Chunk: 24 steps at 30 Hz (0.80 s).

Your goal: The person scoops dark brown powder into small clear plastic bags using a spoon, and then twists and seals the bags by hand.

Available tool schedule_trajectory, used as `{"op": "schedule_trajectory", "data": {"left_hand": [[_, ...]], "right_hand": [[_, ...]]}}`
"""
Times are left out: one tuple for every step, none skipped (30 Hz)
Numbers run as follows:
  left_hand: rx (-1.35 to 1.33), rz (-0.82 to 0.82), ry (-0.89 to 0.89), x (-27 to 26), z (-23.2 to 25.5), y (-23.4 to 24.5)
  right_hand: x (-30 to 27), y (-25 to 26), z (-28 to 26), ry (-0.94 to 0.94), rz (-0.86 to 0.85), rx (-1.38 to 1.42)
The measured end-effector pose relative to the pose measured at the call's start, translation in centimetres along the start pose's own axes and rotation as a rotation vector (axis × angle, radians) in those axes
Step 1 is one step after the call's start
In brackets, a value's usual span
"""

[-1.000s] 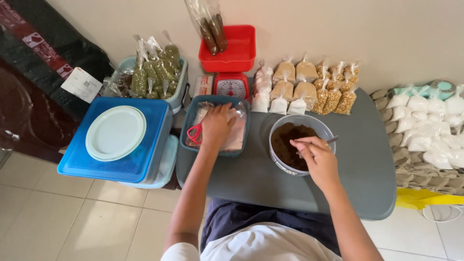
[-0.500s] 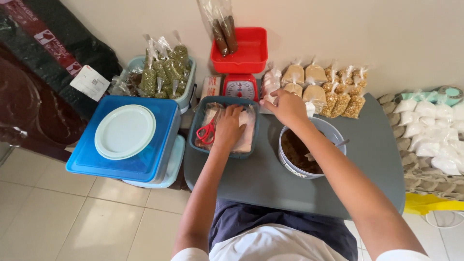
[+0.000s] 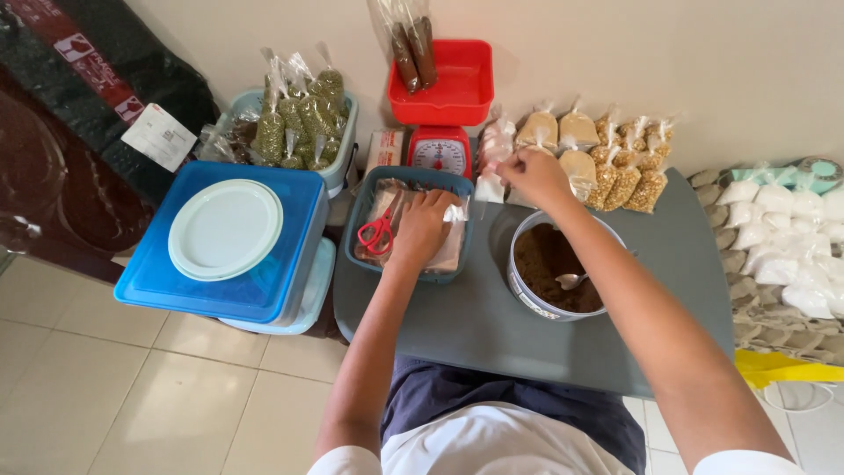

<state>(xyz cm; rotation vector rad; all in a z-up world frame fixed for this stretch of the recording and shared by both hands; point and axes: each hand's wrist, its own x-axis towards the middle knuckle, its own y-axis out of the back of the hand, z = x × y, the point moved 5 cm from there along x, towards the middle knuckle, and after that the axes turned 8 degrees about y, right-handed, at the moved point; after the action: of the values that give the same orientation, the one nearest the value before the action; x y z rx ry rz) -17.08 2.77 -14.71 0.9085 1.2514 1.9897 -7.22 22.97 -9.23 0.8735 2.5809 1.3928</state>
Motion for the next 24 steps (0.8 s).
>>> {"op": "schedule_trajectory", "data": {"left_hand": [[0.000,0.001,0.000,0.0,-0.1,-0.2],[-0.001,-0.002,-0.001,0.0,-0.2,-0.3],[-0.003,-0.005,-0.002,0.0,-0.4,-0.4],[-0.001,-0.006,-0.002,0.0,-0.3,-0.3],[-0.009,-0.006,0.001,0.0,-0.2,-0.1],[-0.017,-0.005,0.005,-0.1,-0.1,0.0],[-0.016,-0.005,0.005,-0.1,-0.3,0.0],[-0.023,0.007,-0.005,-0.1,-0.3,0.0],[-0.030,0.019,-0.015,-0.1,-0.3,0.0],[-0.031,0.019,-0.014,-0.2,-0.3,0.0],[-0.072,0.025,-0.029,-0.2,-0.4,0.1],[-0.112,0.031,-0.043,-0.3,-0.4,0.1],[-0.113,0.032,-0.042,-0.5,-0.1,0.2],[-0.092,0.043,-0.045,-0.6,0.1,0.4],[-0.071,0.054,-0.047,-0.7,0.3,0.6],[-0.071,0.055,-0.048,-0.7,0.2,0.5],[-0.077,0.061,-0.064,-0.6,0.1,0.4],[-0.083,0.066,-0.080,-0.6,0.1,0.4],[-0.082,0.065,-0.081,-0.6,0.3,0.6],[-0.078,0.075,-0.079,-0.7,0.4,0.9],[-0.075,0.084,-0.077,-0.8,0.5,1.2],[-0.074,0.085,-0.078,-0.7,0.4,1.1],[-0.066,0.077,-0.078,-0.7,0.3,1.1],[-0.060,0.070,-0.080,-0.6,0.3,0.9]], "right_hand": [[-0.8,0.7,-1.4,0.001,0.001,0.000],[-1.7,1.0,-2.5,-0.061,-0.105,-0.037],[-2.6,1.3,-3.7,-0.122,-0.211,-0.075],[-3.0,1.0,-3.9,-0.122,-0.211,-0.073],[-3.3,0.5,-4.1,-0.109,-0.263,-0.076],[-3.7,-0.1,-4.4,-0.095,-0.316,-0.081],[-3.1,-1.2,-3.1,-0.094,-0.317,-0.080],[-2.5,-2.1,-2.0,-0.050,-0.286,-0.110],[-1.8,-3.0,-0.9,-0.005,-0.255,-0.140],[-1.6,-3.1,-0.4,-0.005,-0.255,-0.141],[-1.3,-3.1,-0.1,0.017,-0.220,-0.085],[-1.0,-3.1,0.3,0.039,-0.184,-0.029],[-1.1,-2.4,0.3,0.039,-0.185,-0.030],[-1.1,-1.7,0.2,0.068,-0.149,0.042],[-1.1,-0.8,0.0,0.097,-0.112,0.115],[-1.1,-0.6,0.0,0.097,-0.112,0.115],[-1.1,-0.3,-0.1,0.122,-0.094,0.144],[-1.2,-0.1,-0.2,0.146,-0.076,0.174],[-1.2,0.5,-0.4,0.146,-0.076,0.176],[-1.2,1.1,-0.9,0.194,-0.055,0.143],[-1.3,1.7,-1.4,0.242,-0.034,0.111],[-1.7,2.4,-2.0,0.242,-0.033,0.111],[-2.0,3.3,-2.5,0.241,0.002,0.094],[-2.4,4.3,-2.9,0.239,0.037,0.074]]}}
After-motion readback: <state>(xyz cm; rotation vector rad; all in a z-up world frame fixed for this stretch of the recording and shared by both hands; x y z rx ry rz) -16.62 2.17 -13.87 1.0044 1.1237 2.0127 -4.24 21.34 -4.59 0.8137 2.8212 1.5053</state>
